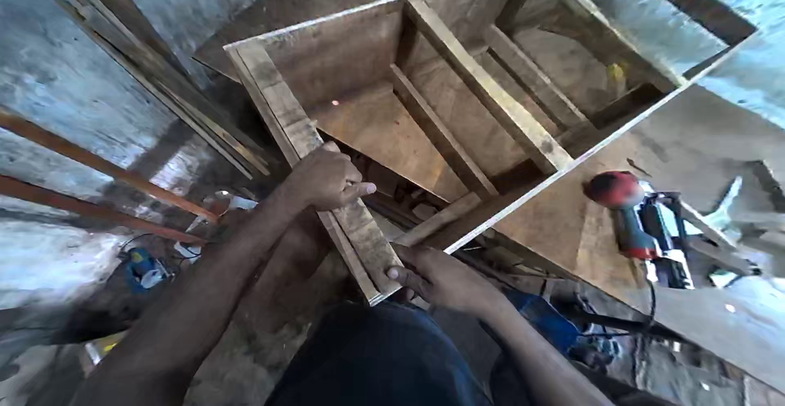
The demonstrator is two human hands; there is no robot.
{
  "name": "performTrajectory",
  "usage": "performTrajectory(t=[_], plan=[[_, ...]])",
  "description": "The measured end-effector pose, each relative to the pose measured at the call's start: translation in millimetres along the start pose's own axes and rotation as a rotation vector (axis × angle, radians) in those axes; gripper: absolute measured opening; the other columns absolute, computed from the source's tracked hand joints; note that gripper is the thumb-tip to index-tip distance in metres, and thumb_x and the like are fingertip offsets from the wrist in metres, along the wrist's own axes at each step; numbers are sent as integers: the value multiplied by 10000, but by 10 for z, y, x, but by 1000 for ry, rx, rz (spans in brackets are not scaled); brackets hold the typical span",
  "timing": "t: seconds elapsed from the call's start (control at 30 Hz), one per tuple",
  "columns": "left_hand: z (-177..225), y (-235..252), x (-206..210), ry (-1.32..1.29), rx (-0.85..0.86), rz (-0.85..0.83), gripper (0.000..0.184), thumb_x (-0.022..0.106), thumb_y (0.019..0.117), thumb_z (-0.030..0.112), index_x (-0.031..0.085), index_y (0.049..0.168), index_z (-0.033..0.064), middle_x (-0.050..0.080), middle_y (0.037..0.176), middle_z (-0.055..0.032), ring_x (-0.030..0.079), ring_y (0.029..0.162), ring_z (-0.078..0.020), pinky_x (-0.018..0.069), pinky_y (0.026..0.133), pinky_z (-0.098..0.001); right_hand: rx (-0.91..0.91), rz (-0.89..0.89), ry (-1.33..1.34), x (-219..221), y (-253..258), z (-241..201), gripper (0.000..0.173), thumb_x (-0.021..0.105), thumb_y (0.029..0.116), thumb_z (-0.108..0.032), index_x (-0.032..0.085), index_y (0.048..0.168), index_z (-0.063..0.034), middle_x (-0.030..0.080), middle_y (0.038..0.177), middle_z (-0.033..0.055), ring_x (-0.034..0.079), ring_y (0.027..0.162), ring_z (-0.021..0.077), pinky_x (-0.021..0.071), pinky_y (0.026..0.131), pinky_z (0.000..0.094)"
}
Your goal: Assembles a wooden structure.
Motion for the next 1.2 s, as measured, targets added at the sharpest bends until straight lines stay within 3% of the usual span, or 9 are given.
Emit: performTrajectory(t=[0.1,0.4,0.47,0.6,0.7,0.77,0.9,1.03,1.2], plan=[[-26,30,12,33,14,-14,706,293,1036,654,703,761,150,684,769,-27,676,860,-211,449,1022,-509,-211,113,-101,100,-48,145,496,416,1074,-519,612,1364,-168,740,969,-31,702,940,98,542,993,433],[-68,27,-18,59,-13,-37,719,298,1028,666,710,758,142,701,778,-37,687,860,-211,463,1005,-501,-216,165,-245,156,-14,81,490,453,1070,-487,589,1367,-121,715,862,4,700,800,150,571,847,442],[-74,19,1,66,-2,-19,720,290,1025,673,695,744,149,691,763,-33,684,847,-207,465,1003,-498,-217,160,-220,142,-19,68,497,450,1071,-486,582,1383,-122,724,927,27,706,865,170,561,882,455],[-27,29,13,71,-45,-57,697,312,1024,668,733,787,166,709,802,-22,688,882,-201,469,1021,-504,-131,79,-42,58,-22,27,558,415,1064,-552,605,1365,-122,727,1084,72,694,1034,203,524,998,496],[-7,35,-15,102,-91,-98,670,333,1028,659,756,837,176,729,853,-10,695,928,-187,465,1058,-488,45,75,82,5,132,-140,696,422,1025,-640,442,1540,-173,711,1189,113,706,1067,259,554,963,551],[21,45,-42,109,-107,-150,652,336,1035,640,761,848,182,734,860,1,693,928,-179,469,1044,-480,147,139,144,68,312,-231,758,485,990,-659,380,1575,-187,688,1242,129,690,1110,286,542,972,577],[38,103,-78,110,-84,-219,666,309,1046,618,720,793,159,699,786,-15,675,854,-190,475,968,-471,181,281,212,187,522,-238,744,590,937,-651,503,1469,-139,703,1190,100,695,1083,249,560,954,536],[184,201,-266,100,-80,-212,662,305,1063,590,748,895,128,730,910,-57,679,981,-230,448,1042,-485,124,358,305,132,404,-169,642,607,966,-569,529,1452,-156,714,1171,74,707,1049,206,582,931,502],[259,423,-261,105,-61,-137,643,322,1057,594,738,841,154,711,812,-14,683,864,-185,476,974,-472,88,354,287,-168,273,-55,611,612,964,-581,570,1410,-165,718,1146,38,705,1024,160,585,930,455]])
Point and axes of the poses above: each hand's wrist, its own y-axis towards the middle knuckle, its own x-axis out of the palm, z = x × y, the point moved 1 cm from there along y, towards the middle knuckle
